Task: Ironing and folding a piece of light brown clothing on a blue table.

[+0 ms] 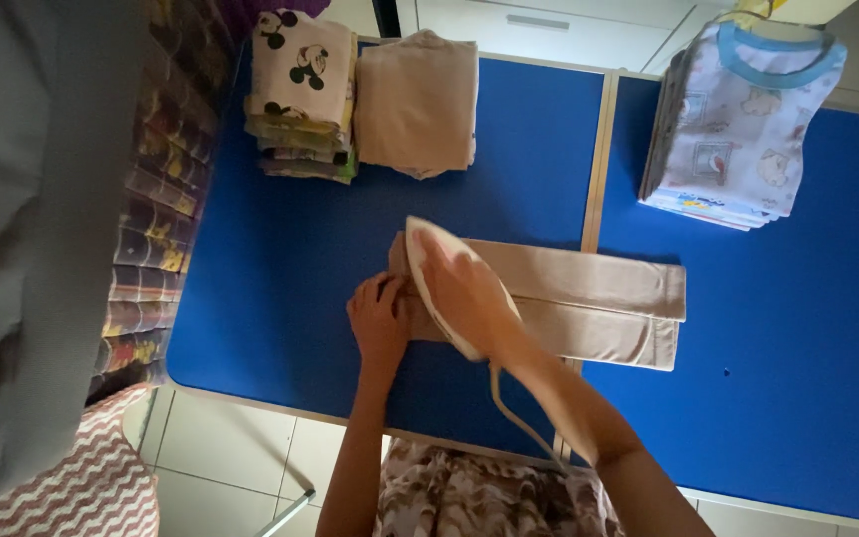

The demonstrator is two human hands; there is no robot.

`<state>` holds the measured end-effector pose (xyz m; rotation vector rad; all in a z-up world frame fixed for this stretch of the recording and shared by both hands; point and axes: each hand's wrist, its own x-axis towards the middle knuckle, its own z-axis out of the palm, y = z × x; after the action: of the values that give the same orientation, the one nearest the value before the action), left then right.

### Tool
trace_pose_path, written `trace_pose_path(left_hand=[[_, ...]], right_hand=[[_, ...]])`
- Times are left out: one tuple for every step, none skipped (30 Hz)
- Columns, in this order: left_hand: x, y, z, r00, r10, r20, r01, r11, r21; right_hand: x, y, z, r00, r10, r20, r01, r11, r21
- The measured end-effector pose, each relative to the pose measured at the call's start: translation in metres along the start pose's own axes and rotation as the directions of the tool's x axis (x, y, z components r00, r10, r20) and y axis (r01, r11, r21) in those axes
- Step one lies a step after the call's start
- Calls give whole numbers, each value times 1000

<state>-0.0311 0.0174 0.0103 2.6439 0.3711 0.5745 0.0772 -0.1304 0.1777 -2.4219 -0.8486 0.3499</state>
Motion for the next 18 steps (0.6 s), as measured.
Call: trace_pose_path(left_hand=[[2, 4, -4, 1000, -2, 1, 2, 1000, 0], [3, 7, -7, 1000, -25, 5, 25, 999, -33], [5, 11, -10, 999, -47, 12, 48, 997, -67], [3, 9, -8, 999, -49, 16, 50, 996, -68], [3, 7, -6, 999, -37, 2, 38, 999, -40], [3, 6, -4, 1000, -25, -11, 25, 1000, -11], [3, 7, -7, 1000, -23, -8, 23, 1000, -14], [4, 9, -10, 1000, -31, -4, 31, 999, -14], [5, 12, -12, 999, -38, 1, 38, 999, -17], [5, 13, -12, 999, -34, 5, 34, 999, -22], [6, 13, -12, 999, -43, 9, 43, 998, -39], [6, 13, -13, 999, -52, 13, 52, 997, -55], [4, 10, -9, 999, -52, 13, 53, 997, -55], [2, 7, -5, 999, -40, 6, 40, 998, -43], [1, 3, -1, 1000, -28, -3, 28, 999, -30], [2, 5, -4, 1000, -30, -5, 30, 999, -27], [3, 8, -7, 998, -56, 27, 57, 998, -33], [4, 11, -10, 995, -81, 59, 84, 996, -38]], right_hand=[[-14, 3, 4, 1000, 0, 2, 0, 1000, 0], [-28, 7, 8, 999, -36, -16, 36, 999, -23], [-42, 10, 12, 997, -71, -33, 70, 997, -46], [-51, 13, 14, 997, -69, -30, 67, 997, -46], [-58, 16, 15, 968, -248, -37, 233, 944, -234], [-66, 20, 16, 909, -418, -10, 377, 830, -412], [-66, 7, 4, 911, -413, -11, 372, 831, -413], [-65, -6, -9, 977, -213, 9, 207, 936, -283], [-66, -18, -22, 998, -6, 54, 14, 988, -157], [-62, -15, -22, 999, 1, 53, 7, 987, -159], [-58, -12, -20, 998, 0, 67, 8, 993, -118], [-55, -9, -19, 997, -1, 81, 8, 997, -77], [-48, -5, -13, 997, -2, 81, 8, 997, -77], [-41, -2, -6, 985, -162, -63, 152, 979, -135], [-33, 1, 0, 926, -324, -194, 283, 935, -212], [-21, 0, -1, 925, -327, -194, 286, 935, -211], [-10, 0, -1, 990, -143, -18, 138, 979, -152], [1, -1, -2, 985, 45, 165, -25, 992, -122]])
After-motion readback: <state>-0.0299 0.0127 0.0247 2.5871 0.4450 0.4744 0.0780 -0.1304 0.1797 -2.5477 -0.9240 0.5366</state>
